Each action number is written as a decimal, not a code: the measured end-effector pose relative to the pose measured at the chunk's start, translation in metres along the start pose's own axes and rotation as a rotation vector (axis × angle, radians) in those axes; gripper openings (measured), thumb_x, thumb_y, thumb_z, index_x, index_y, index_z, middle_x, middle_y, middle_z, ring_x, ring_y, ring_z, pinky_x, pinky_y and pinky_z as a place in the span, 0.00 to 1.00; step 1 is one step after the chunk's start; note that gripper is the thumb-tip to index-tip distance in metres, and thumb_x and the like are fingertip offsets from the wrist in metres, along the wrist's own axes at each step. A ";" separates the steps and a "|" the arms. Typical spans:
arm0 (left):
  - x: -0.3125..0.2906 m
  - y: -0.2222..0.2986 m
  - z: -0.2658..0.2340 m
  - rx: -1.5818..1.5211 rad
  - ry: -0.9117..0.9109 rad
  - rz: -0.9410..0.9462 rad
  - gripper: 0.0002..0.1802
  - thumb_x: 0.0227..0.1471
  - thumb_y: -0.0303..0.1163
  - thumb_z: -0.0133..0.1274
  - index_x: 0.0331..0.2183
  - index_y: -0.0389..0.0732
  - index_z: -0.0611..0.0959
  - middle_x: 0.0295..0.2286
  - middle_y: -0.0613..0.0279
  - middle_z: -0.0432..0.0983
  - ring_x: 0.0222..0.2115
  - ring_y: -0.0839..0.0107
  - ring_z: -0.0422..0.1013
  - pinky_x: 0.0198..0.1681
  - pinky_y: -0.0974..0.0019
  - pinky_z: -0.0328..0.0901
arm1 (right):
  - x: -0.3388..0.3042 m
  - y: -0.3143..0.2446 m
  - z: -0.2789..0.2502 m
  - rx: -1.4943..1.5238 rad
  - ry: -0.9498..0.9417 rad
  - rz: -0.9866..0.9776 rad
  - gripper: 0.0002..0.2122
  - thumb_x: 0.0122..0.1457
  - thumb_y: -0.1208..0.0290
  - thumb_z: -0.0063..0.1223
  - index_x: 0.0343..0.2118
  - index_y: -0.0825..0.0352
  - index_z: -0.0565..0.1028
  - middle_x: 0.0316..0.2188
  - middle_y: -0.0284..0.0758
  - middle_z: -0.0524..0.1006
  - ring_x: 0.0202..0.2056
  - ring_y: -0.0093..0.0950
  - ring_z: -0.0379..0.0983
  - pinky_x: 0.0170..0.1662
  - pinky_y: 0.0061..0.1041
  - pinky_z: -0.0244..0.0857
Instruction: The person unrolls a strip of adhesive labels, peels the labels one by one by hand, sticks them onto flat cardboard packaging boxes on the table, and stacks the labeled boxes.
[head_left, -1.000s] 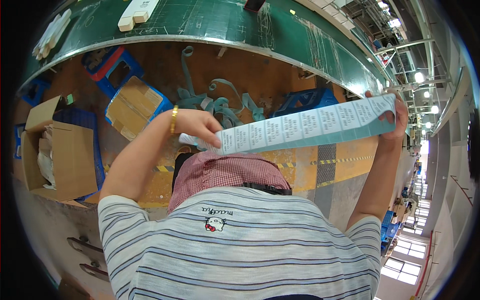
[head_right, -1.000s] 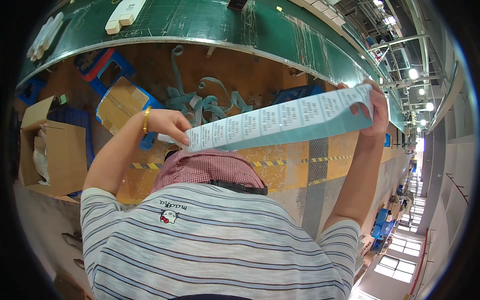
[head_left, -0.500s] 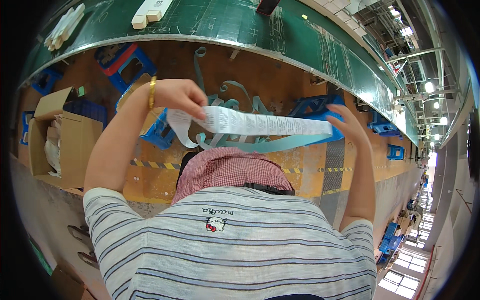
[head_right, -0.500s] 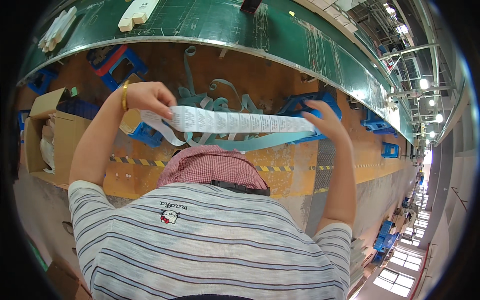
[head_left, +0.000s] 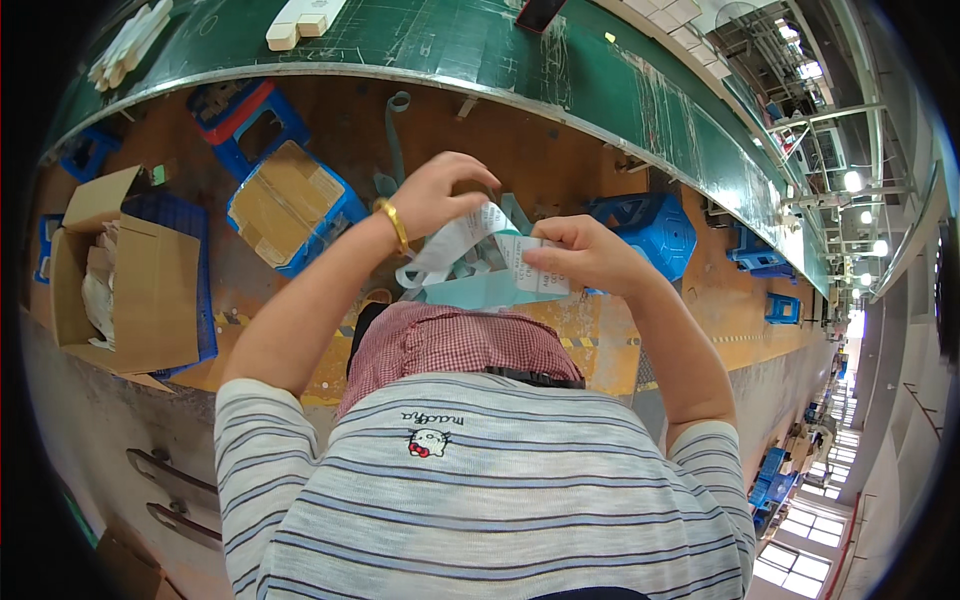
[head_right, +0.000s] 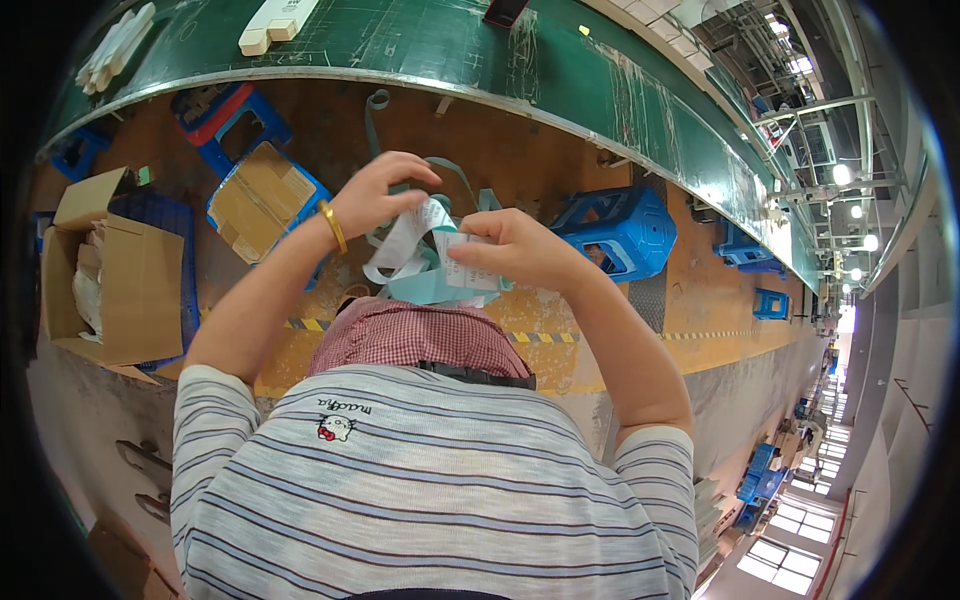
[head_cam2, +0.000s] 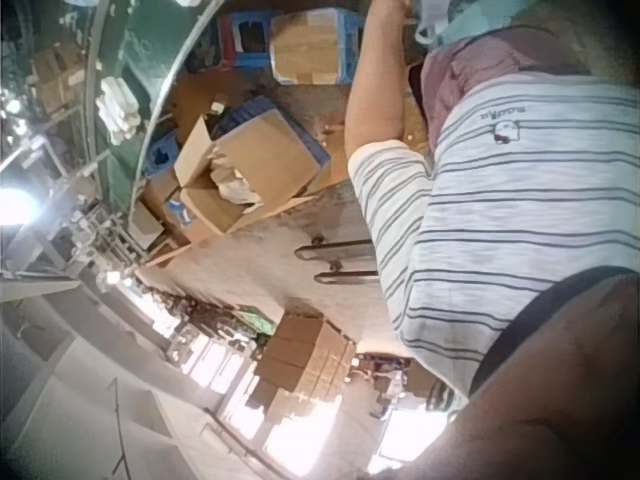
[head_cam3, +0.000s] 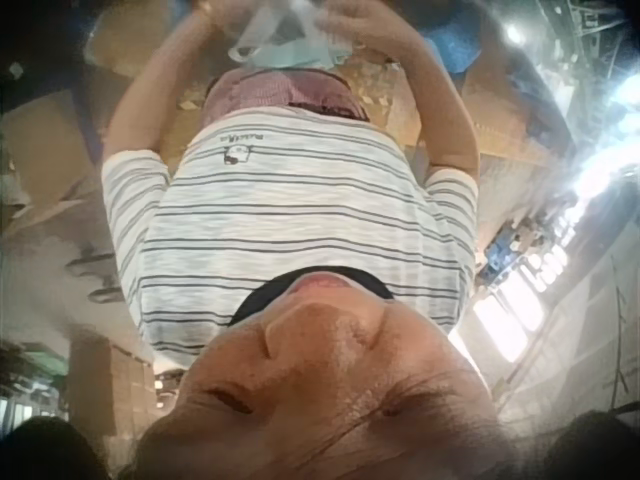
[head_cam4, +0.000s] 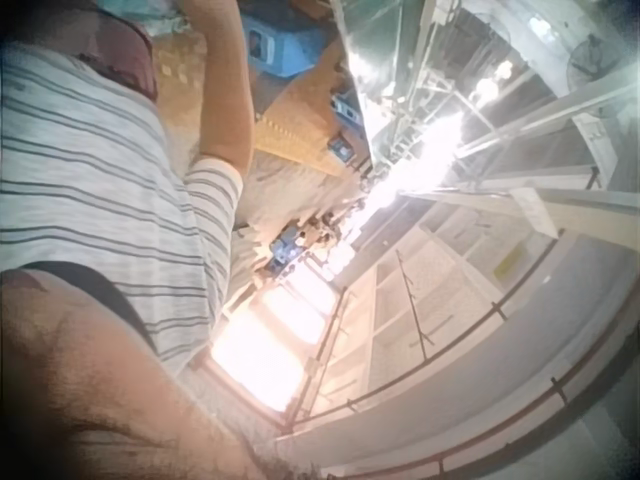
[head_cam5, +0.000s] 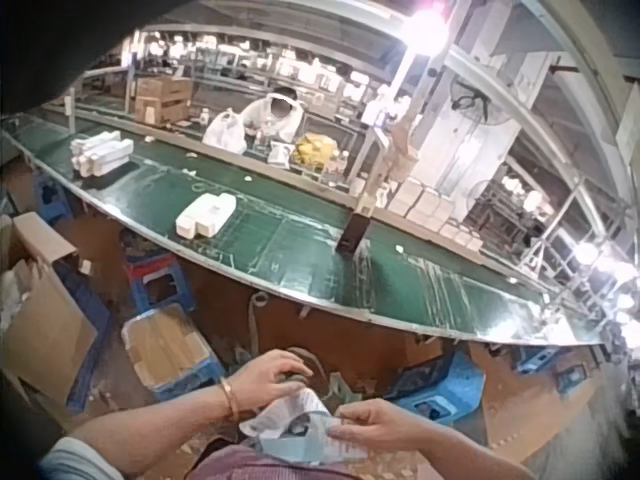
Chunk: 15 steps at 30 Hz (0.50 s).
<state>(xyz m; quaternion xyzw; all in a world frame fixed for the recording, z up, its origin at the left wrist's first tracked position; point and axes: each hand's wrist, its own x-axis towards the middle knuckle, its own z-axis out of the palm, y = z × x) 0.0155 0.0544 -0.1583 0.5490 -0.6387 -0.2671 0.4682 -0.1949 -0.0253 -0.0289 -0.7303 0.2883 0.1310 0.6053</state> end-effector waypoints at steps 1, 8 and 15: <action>-0.006 0.005 0.001 -0.005 -0.003 0.005 0.13 0.48 0.30 0.56 0.39 0.39 0.81 0.42 0.59 0.71 0.46 0.68 0.66 0.49 0.67 0.61 | -0.001 0.003 -0.003 0.000 0.007 0.004 0.13 0.57 0.60 0.54 0.30 0.68 0.77 0.21 0.26 0.72 0.26 0.14 0.66 0.28 0.16 0.58; -0.045 0.034 0.054 -0.067 0.336 -0.028 0.32 0.42 0.25 0.59 0.52 0.42 0.70 0.45 0.55 0.68 0.48 0.62 0.65 0.51 0.63 0.61 | -0.002 0.001 0.001 0.261 0.194 0.019 0.11 0.56 0.63 0.54 0.29 0.67 0.77 0.22 0.26 0.73 0.23 0.13 0.67 0.25 0.15 0.59; -0.023 0.006 0.036 -0.290 -0.117 0.000 0.14 0.50 0.25 0.54 0.41 0.38 0.81 0.40 0.57 0.75 0.41 0.64 0.71 0.46 0.67 0.64 | -0.027 -0.019 -0.024 0.101 0.148 0.053 0.09 0.54 0.65 0.56 0.28 0.67 0.77 0.19 0.25 0.73 0.20 0.11 0.65 0.24 0.14 0.58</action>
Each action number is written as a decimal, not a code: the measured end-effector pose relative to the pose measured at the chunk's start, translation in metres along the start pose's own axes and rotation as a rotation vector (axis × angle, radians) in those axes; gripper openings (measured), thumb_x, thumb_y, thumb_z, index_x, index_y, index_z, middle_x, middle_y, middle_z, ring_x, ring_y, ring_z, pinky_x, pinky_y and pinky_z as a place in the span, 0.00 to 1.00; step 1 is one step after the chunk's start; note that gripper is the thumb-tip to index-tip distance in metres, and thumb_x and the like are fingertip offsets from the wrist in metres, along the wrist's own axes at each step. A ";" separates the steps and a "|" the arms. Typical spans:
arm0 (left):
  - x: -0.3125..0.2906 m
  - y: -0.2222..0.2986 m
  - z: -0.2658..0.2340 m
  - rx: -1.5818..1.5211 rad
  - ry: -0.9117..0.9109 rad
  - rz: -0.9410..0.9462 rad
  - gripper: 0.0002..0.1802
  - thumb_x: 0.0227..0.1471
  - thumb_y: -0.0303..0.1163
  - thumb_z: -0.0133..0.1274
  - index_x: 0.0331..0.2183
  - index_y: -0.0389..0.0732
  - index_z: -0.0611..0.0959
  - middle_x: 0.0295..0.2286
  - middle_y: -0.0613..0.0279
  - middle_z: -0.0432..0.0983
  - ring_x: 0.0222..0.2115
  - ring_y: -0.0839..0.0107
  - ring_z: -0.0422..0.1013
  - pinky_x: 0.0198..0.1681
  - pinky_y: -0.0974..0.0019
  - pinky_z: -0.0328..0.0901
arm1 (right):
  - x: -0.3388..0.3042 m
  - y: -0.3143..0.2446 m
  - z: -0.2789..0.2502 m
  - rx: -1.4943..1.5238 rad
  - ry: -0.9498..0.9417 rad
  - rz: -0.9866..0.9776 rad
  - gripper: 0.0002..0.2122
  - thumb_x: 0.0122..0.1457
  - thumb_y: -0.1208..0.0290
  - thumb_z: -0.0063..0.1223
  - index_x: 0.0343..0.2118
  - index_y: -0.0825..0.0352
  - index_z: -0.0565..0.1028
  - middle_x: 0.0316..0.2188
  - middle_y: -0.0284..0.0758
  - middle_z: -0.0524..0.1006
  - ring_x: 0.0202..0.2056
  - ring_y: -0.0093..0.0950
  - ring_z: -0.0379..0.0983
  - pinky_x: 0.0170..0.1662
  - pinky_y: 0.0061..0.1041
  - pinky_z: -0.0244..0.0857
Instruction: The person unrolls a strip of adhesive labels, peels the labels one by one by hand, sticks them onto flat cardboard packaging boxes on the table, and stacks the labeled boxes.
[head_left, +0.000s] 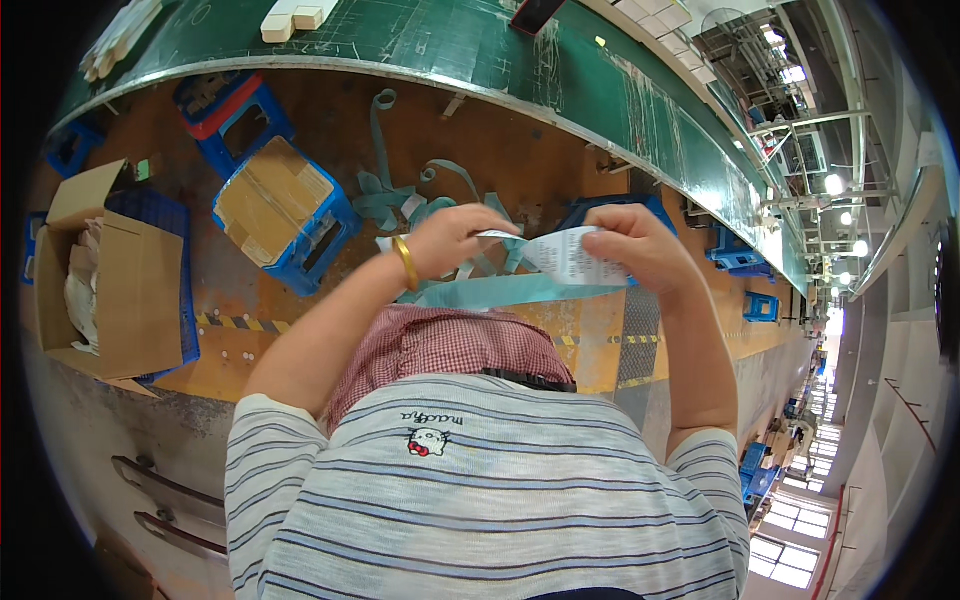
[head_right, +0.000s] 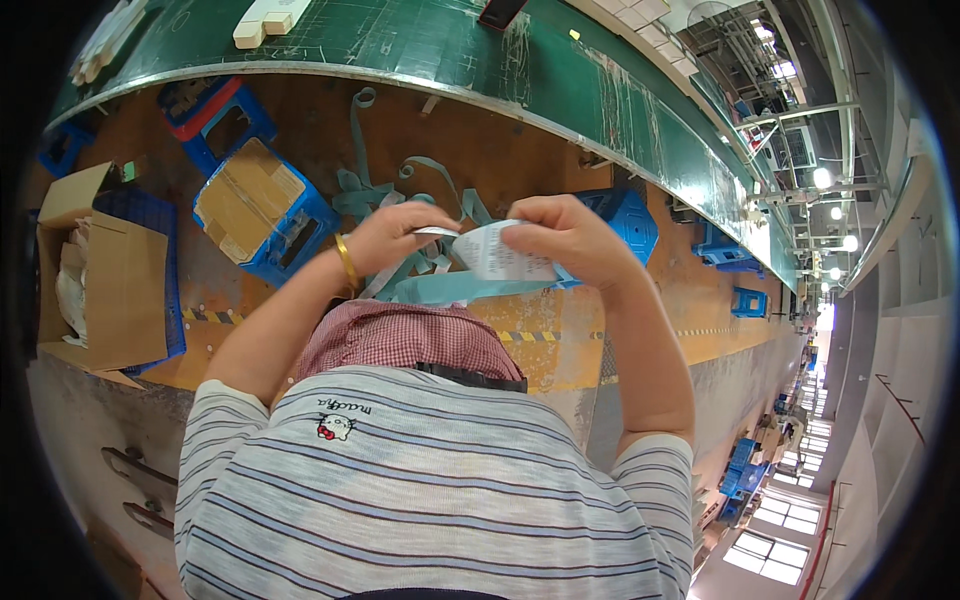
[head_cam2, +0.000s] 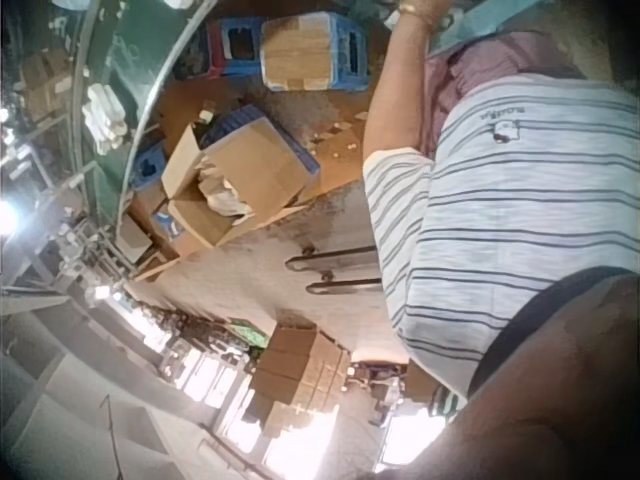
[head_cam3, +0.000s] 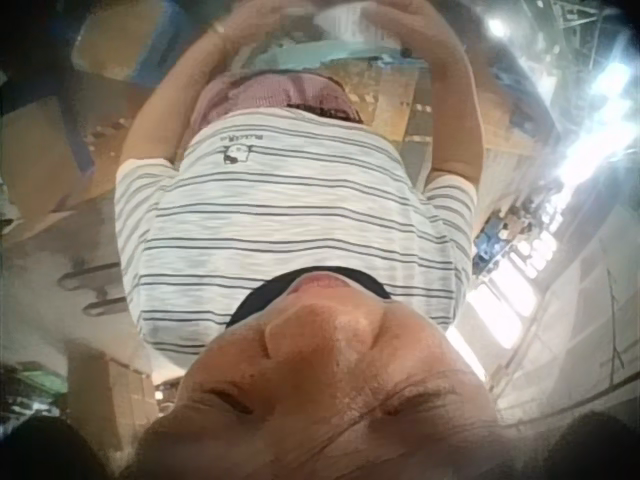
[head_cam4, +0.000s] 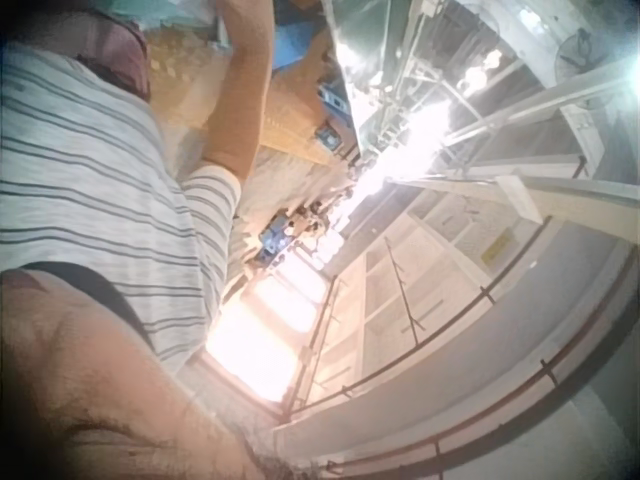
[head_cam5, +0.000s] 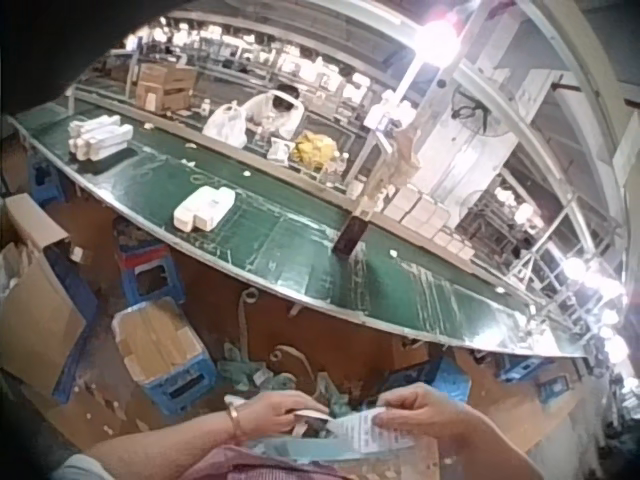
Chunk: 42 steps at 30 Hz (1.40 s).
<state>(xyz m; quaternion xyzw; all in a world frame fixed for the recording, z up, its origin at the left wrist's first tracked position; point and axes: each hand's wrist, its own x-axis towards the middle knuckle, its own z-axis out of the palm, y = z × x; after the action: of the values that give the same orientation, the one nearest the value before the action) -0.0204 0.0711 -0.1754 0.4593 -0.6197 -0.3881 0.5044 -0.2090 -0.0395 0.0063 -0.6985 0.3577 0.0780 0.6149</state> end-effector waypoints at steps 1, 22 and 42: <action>0.001 0.011 -0.015 -0.127 -0.118 -0.210 0.10 0.51 0.28 0.54 0.38 0.38 0.83 0.33 0.60 0.79 0.34 0.71 0.72 0.40 0.70 0.66 | -0.004 0.001 -0.010 -0.060 0.020 -0.028 0.08 0.53 0.67 0.56 0.27 0.66 0.77 0.19 0.25 0.72 0.20 0.11 0.65 0.23 0.14 0.58; 0.043 0.066 -0.017 -0.351 -0.475 -0.203 0.18 0.50 0.39 0.57 0.41 0.39 0.82 0.39 0.61 0.78 0.40 0.73 0.72 0.46 0.71 0.65 | -0.011 -0.006 -0.027 -0.174 -0.052 -0.109 0.06 0.50 0.71 0.56 0.23 0.68 0.75 0.19 0.25 0.70 0.22 0.12 0.64 0.25 0.15 0.56; -0.153 0.081 -0.203 0.080 0.043 -0.982 0.07 0.46 0.28 0.57 0.29 0.35 0.81 0.24 0.66 0.76 0.27 0.80 0.70 0.32 0.75 0.64 | -0.025 0.153 -0.216 -0.208 0.500 -0.100 0.08 0.55 0.67 0.53 0.34 0.65 0.74 0.30 0.29 0.75 0.35 0.20 0.71 0.42 0.21 0.64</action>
<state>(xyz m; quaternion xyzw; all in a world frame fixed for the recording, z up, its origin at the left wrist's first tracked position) 0.1754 0.2364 -0.1017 0.7241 -0.3336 -0.5464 0.2566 -0.3898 -0.2251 -0.0531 -0.7722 0.4537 -0.0909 0.4353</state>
